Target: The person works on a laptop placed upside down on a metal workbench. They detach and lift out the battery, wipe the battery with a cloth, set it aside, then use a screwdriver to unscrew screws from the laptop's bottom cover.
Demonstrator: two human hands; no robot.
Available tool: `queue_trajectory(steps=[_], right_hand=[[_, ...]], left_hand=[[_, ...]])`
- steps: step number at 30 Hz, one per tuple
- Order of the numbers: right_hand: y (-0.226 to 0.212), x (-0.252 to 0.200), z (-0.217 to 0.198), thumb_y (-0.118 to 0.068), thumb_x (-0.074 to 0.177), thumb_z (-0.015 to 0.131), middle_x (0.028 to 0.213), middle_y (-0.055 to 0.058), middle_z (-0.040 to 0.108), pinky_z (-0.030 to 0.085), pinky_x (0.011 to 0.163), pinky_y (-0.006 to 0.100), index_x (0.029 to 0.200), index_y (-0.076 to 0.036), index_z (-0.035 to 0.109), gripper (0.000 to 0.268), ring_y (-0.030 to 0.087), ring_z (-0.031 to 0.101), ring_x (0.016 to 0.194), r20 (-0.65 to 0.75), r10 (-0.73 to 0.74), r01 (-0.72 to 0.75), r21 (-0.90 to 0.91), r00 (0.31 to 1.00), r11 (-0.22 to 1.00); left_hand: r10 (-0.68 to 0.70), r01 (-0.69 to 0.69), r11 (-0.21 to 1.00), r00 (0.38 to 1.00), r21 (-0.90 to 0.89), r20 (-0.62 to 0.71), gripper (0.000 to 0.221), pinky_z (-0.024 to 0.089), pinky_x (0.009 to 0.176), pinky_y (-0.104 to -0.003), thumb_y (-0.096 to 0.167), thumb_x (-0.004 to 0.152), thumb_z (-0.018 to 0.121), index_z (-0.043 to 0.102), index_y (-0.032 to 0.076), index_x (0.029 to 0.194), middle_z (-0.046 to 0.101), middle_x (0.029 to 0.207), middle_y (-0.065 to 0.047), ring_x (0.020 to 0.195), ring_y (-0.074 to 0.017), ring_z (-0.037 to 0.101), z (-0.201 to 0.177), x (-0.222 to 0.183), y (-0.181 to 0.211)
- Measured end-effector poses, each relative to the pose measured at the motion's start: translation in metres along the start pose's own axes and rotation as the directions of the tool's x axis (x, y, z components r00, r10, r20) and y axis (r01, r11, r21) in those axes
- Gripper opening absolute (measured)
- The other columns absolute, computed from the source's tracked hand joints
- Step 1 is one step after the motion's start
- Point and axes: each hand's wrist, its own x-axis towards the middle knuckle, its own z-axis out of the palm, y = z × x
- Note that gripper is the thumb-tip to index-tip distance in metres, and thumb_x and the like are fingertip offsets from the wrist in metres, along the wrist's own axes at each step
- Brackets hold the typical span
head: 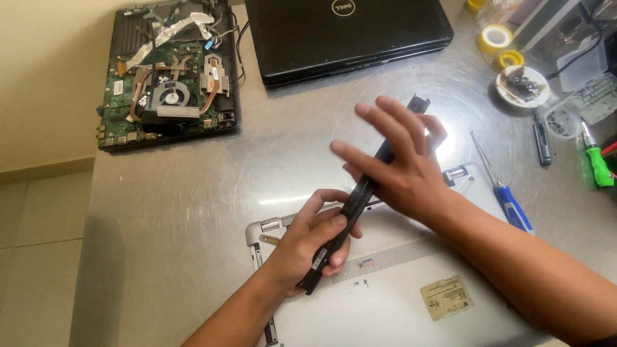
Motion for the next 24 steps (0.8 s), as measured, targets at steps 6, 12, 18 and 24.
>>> queue_trajectory(steps=[6, 12, 18, 24], right_hand=[[0.051, -0.022, -0.042, -0.014, 0.092, 0.093, 0.165, 0.022, 0.023, 0.035, 0.114, 0.059, 0.152, -0.009, 0.054, 0.071, 0.041, 0.03, 0.156, 0.108, 0.266, -0.266, -0.016, 0.958, 0.964], [0.12, -0.087, -0.127, 0.001, 0.09, 0.084, 0.147, 0.036, 0.04, 0.035, 0.116, 0.065, 0.147, 0.012, 0.055, 0.065, 0.05, 0.036, 0.137, 0.11, 0.459, -0.451, -0.094, 0.881, 0.888], [0.2, -0.222, -0.225, -0.013, 0.107, 0.077, 0.113, 0.015, 0.072, 0.047, 0.095, 0.039, 0.146, 0.006, 0.069, 0.044, 0.024, 0.066, 0.098, 0.057, 0.834, -0.798, -0.262, 0.549, 0.543], [0.205, -0.25, -0.268, -0.061, 0.109, 0.065, 0.121, 0.025, 0.067, 0.052, 0.078, 0.059, 0.134, 0.0, 0.061, 0.066, 0.044, 0.066, 0.1, -0.041, 0.996, -0.907, -0.412, -0.074, -0.084]], left_hand=[[0.034, -0.032, 0.995, 0.999, 0.09, -0.024, 0.026, 0.039, 0.036, -0.025, 0.009, 0.101, 0.055, 0.052, 0.003, 0.126, 0.062, 0.093, -0.025, 0.05, -0.0169, 0.051, 0.0, 0.0, 0.001], [0.082, -0.073, 0.983, 0.995, 0.167, -0.048, 0.037, 0.043, 0.046, -0.03, 0.017, 0.095, 0.06, 0.057, 0.001, 0.128, 0.071, 0.095, -0.029, 0.056, -0.0224, 0.063, -0.005, 0.002, -0.006], [0.036, -0.022, 0.92, 0.999, 0.391, -0.028, 0.038, 0.051, 0.043, -0.031, 0.014, 0.092, 0.061, 0.065, -0.006, 0.124, 0.076, 0.1, -0.036, 0.053, -0.0282, 0.065, 0.002, 0.002, -0.004], [-0.171, 0.173, 0.794, 0.983, 0.583, -0.06, 0.039, 0.051, 0.044, -0.036, 0.011, 0.087, 0.063, 0.071, -0.007, 0.121, 0.083, 0.096, -0.03, 0.051, -0.0277, 0.065, 0.038, 0.003, -0.002]])
